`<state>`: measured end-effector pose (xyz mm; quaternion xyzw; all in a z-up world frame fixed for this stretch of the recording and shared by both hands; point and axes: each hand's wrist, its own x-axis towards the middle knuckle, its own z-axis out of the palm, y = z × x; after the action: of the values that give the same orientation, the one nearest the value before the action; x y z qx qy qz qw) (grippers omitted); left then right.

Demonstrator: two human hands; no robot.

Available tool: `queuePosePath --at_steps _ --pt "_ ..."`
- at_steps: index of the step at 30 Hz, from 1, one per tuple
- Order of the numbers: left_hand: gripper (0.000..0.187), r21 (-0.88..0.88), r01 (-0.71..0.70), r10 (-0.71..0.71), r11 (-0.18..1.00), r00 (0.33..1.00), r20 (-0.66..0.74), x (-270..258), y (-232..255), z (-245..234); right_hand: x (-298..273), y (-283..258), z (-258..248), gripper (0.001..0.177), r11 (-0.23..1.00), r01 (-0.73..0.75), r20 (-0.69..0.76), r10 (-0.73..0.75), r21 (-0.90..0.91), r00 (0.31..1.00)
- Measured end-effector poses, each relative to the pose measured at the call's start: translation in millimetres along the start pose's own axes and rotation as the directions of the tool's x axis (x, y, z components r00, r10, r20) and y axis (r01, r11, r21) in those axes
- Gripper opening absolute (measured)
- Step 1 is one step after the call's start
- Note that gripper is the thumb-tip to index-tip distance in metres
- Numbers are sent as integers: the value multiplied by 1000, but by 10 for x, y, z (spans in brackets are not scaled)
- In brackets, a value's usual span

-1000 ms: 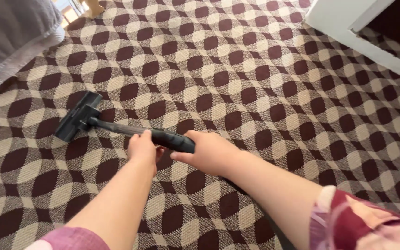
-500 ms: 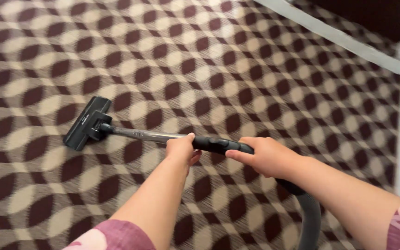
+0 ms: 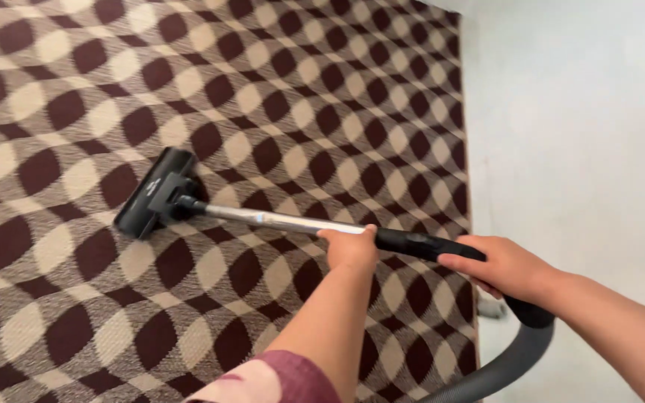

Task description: Vacuum the carpeted stairs and the adjacent floor area using a canister vacuum cleaner.

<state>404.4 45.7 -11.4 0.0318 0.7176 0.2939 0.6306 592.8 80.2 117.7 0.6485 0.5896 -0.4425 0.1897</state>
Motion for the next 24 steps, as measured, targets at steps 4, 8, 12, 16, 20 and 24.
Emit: queuePosePath --at_steps 4,8,12,16,20,24 --pt "107 -99 136 -115 986 975 189 -89 -50 403 -210 388 -51 48 999 -45 -89 45 4 995" --pt "105 -123 175 -146 977 965 219 -158 9 156 -247 202 2 47 995 -95 -105 91 -30 990" --pt "98 -60 -10 24 998 971 239 -46 110 -445 -166 -376 90 45 995 -80 -93 74 -66 993" --pt "96 -252 -89 131 964 979 157 155 374 -1098 -92 -1364 307 38 998 -46 -65 43 -40 997" --pt "88 -501 -165 233 850 969 76 603 602 -1874 149 -2306 558 41 995 41 -98 -49 -87 994" --pt "78 -524 -214 250 825 968 -2 918 889 -2745 391 -3311 865 48 977 145 -142 -168 -158 976"
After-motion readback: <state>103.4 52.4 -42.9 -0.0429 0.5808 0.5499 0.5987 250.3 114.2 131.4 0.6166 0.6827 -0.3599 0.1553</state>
